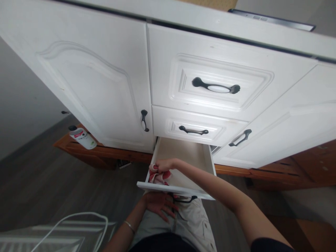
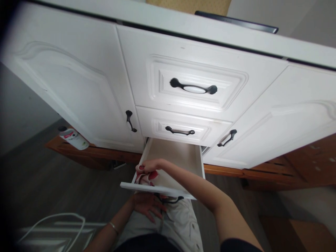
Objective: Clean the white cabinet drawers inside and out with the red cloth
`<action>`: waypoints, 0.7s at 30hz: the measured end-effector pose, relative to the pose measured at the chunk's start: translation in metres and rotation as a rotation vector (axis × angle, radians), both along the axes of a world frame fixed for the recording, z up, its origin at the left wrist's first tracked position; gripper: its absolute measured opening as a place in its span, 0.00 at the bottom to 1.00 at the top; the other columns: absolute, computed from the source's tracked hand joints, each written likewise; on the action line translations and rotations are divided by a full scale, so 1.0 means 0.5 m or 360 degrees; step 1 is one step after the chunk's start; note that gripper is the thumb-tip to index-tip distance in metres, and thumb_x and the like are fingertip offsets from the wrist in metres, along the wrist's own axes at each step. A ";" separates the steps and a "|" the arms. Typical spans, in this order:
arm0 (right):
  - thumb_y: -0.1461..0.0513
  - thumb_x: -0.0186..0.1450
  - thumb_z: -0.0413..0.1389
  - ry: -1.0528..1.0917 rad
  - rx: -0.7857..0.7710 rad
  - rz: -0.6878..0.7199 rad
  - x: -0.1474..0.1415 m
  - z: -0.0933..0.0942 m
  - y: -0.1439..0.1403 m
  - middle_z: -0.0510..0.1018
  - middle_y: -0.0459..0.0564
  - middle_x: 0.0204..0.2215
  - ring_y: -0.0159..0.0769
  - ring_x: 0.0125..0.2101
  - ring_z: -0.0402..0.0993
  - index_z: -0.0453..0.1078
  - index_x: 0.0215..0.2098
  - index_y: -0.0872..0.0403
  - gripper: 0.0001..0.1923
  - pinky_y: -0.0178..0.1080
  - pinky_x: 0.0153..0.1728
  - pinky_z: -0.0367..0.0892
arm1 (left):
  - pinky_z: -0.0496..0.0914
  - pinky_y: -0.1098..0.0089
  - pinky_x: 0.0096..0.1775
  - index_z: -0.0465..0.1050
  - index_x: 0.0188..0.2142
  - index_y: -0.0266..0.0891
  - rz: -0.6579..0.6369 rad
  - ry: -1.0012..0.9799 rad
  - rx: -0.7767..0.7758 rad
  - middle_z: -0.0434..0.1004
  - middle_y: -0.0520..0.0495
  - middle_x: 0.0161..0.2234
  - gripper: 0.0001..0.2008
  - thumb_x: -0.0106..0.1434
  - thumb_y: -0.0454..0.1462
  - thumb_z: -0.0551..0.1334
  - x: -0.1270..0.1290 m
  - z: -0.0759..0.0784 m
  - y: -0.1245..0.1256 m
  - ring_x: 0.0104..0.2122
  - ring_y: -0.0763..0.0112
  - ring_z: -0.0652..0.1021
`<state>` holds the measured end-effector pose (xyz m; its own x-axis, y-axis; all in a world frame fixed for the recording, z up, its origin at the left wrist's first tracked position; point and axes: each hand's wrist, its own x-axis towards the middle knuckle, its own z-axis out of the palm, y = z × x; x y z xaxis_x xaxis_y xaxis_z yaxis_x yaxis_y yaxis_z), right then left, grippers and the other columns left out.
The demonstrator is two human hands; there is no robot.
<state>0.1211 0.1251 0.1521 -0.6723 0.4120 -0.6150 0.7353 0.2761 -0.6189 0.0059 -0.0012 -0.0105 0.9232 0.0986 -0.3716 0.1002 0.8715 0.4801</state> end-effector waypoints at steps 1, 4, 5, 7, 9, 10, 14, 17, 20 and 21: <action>0.70 0.55 0.56 -0.0008 0.0038 0.0058 0.002 0.004 -0.003 0.63 0.40 0.19 0.27 0.21 0.58 0.63 0.21 0.55 0.09 0.32 0.21 0.53 | 0.62 0.39 0.57 0.67 0.61 0.41 -0.0024 -0.0028 0.0002 0.74 0.37 0.55 0.30 0.65 0.53 0.54 0.000 0.003 0.000 0.63 0.32 0.69; 0.68 0.57 0.56 -0.0043 0.0116 0.0204 0.027 0.019 -0.019 0.72 0.43 0.23 0.30 0.24 0.66 0.70 0.26 0.56 0.03 0.32 0.26 0.60 | 0.62 0.43 0.57 0.65 0.62 0.41 -0.0086 -0.0161 -0.0007 0.73 0.38 0.55 0.28 0.69 0.52 0.48 0.000 0.003 0.000 0.63 0.39 0.70; 0.67 0.56 0.57 -0.0069 0.0132 0.0238 0.046 0.025 -0.028 0.75 0.46 0.24 0.32 0.26 0.69 0.72 0.27 0.57 0.02 0.33 0.27 0.61 | 0.61 0.43 0.57 0.64 0.63 0.39 -0.0079 -0.0182 -0.0017 0.73 0.37 0.56 0.28 0.71 0.51 0.46 -0.001 0.000 0.000 0.62 0.42 0.71; 0.65 0.54 0.60 -0.0210 0.0199 0.0305 0.100 0.035 -0.049 0.79 0.52 0.26 0.38 0.28 0.74 0.75 0.28 0.58 0.04 0.36 0.28 0.64 | 0.60 0.41 0.57 0.62 0.64 0.37 -0.0054 -0.0209 -0.0046 0.71 0.33 0.58 0.28 0.73 0.47 0.42 -0.001 -0.006 -0.001 0.60 0.45 0.73; 0.65 0.51 0.62 -0.0432 0.0290 0.0337 0.174 0.043 -0.076 0.82 0.59 0.29 0.44 0.30 0.78 0.78 0.29 0.60 0.07 0.38 0.28 0.66 | 0.58 0.39 0.58 0.61 0.65 0.36 -0.0049 -0.0244 -0.0066 0.70 0.31 0.59 0.27 0.73 0.44 0.43 -0.001 -0.013 -0.002 0.61 0.45 0.73; 0.65 0.51 0.62 -0.0548 0.0330 0.0331 0.214 0.046 -0.090 0.83 0.61 0.31 0.47 0.31 0.80 0.79 0.31 0.60 0.09 0.38 0.29 0.67 | 0.57 0.38 0.58 0.61 0.65 0.36 -0.0053 -0.0261 -0.0072 0.70 0.31 0.60 0.26 0.73 0.43 0.44 -0.001 -0.015 -0.002 0.61 0.45 0.72; 0.64 0.59 0.57 -0.0868 0.0406 0.0209 0.345 0.050 -0.147 0.84 0.69 0.38 0.56 0.37 0.83 0.82 0.41 0.58 0.15 0.44 0.31 0.71 | 0.53 0.37 0.59 0.56 0.68 0.36 -0.0061 -0.0310 -0.0068 0.67 0.31 0.62 0.27 0.74 0.42 0.40 0.000 -0.021 -0.004 0.61 0.46 0.72; 0.65 0.62 0.56 -0.0949 0.0462 0.0164 0.376 0.049 -0.169 0.83 0.68 0.43 0.59 0.42 0.82 0.82 0.44 0.53 0.16 0.47 0.35 0.72 | 0.54 0.38 0.59 0.54 0.69 0.34 -0.0047 -0.0315 -0.0064 0.66 0.31 0.63 0.28 0.75 0.41 0.38 0.000 -0.024 -0.005 0.61 0.45 0.72; 0.66 0.61 0.57 -0.0882 0.0496 0.0186 0.358 0.056 -0.148 0.84 0.65 0.40 0.55 0.41 0.83 0.82 0.43 0.51 0.16 0.45 0.36 0.72 | 0.56 0.38 0.59 0.57 0.69 0.37 -0.0036 -0.0345 -0.0074 0.66 0.32 0.64 0.28 0.75 0.43 0.42 -0.001 -0.033 -0.006 0.62 0.44 0.71; 0.67 0.60 0.58 -0.0840 0.0520 0.0195 0.347 0.060 -0.129 0.84 0.64 0.40 0.54 0.41 0.83 0.83 0.43 0.52 0.16 0.44 0.37 0.72 | 0.57 0.38 0.59 0.58 0.68 0.38 -0.0035 -0.0366 -0.0079 0.65 0.32 0.65 0.27 0.74 0.45 0.45 -0.002 -0.037 -0.006 0.62 0.44 0.71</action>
